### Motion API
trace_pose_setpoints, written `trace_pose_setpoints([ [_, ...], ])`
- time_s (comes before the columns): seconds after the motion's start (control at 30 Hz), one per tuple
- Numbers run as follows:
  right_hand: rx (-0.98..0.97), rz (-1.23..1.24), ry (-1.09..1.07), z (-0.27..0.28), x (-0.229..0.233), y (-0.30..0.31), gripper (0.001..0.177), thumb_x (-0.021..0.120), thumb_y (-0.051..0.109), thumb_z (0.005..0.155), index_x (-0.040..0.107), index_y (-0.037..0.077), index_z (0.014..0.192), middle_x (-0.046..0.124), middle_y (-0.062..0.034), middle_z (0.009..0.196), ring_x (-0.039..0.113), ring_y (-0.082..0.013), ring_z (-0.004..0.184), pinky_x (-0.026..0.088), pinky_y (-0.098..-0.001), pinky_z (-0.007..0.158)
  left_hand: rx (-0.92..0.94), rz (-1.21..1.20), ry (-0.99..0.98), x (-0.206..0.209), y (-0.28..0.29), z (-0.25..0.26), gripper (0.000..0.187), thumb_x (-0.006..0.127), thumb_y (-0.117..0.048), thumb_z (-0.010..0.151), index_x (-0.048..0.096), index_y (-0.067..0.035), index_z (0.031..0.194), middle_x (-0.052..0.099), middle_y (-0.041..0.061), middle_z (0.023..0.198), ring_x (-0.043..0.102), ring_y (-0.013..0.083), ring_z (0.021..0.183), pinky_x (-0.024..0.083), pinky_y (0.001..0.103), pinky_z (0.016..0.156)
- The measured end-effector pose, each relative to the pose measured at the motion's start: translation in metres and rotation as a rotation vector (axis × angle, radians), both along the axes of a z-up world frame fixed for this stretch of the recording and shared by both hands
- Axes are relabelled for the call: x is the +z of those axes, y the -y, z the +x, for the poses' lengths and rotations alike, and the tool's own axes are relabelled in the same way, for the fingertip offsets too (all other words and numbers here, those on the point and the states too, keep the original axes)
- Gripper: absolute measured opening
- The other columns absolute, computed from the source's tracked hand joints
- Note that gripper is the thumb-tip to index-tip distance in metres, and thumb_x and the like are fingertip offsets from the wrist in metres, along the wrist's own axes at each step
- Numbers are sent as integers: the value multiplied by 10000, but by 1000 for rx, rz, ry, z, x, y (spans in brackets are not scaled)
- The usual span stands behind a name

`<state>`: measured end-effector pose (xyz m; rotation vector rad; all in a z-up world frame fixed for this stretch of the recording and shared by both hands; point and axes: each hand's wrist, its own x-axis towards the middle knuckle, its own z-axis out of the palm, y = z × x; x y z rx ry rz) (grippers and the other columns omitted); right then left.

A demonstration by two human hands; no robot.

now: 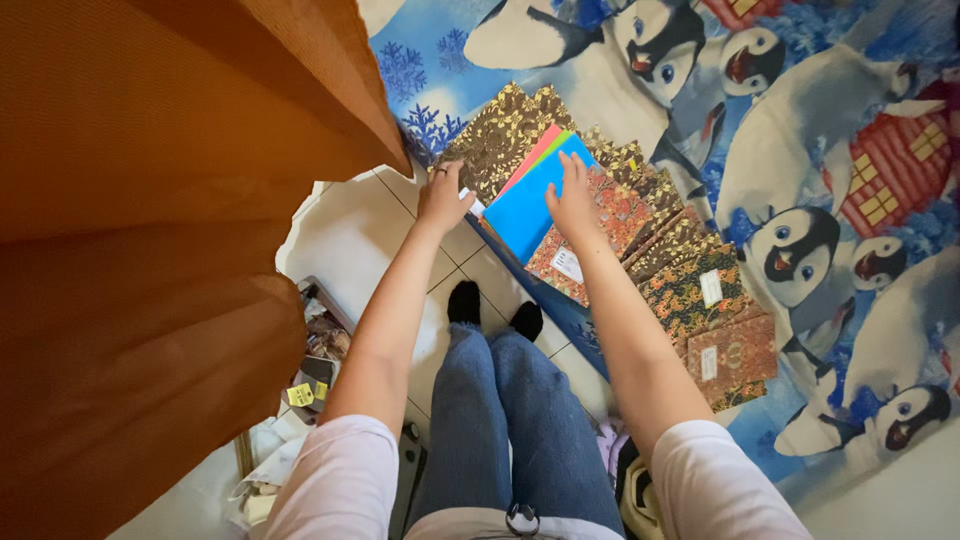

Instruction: The person repeatedly picks up patterned fabric pieces from a bed, carries them to a nearby storage area, and places them into a brown crate. The person returns to the bed to repeat the process with additional fabric pieces.

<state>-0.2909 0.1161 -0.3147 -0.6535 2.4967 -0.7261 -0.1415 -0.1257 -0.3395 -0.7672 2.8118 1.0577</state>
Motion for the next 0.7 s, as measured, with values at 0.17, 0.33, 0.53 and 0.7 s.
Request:
trace_pose_setpoints([
  [0.17, 2, -67, 30, 2, 6, 14, 620, 577, 162, 1001, 329, 142, 1568, 279, -180, 1651, 612, -411, 1203, 545, -504, 946, 31, 10, 105, -17, 10, -5, 656, 789, -273, 840, 514, -69, 1399, 560, 160, 1403, 514, 370, 1302, 460, 480, 1035],
  [0.33, 8, -53, 10, -2, -11, 16, 604, 579, 142, 1000, 338, 128, 1554, 286, -204, 1634, 564, -440, 1268, 538, -510, 961, 47, -7, 101, -36, 13, -15, 685, 818, -271, 821, 508, -64, 1395, 545, 176, 1408, 513, 386, 1290, 456, 478, 1047],
  [0.53, 50, -122, -84, -14, -42, 13, 593, 592, 128, 1012, 341, 96, 1549, 300, -237, 1608, 503, -479, 1340, 525, -523, 1005, 15, -54, 149, -57, 15, -27, 787, 852, -266, 801, 452, -32, 1436, 526, 203, 1428, 499, 398, 1317, 452, 478, 1064],
  [0.7, 70, -146, -143, -17, -52, 7, 602, 610, 119, 1018, 350, 103, 1561, 321, -227, 1600, 507, -473, 1350, 527, -508, 1027, 50, -87, 220, -76, 15, -31, 997, 892, -262, 742, 308, -4, 1508, 448, 240, 1481, 425, 414, 1362, 409, 518, 1059],
])
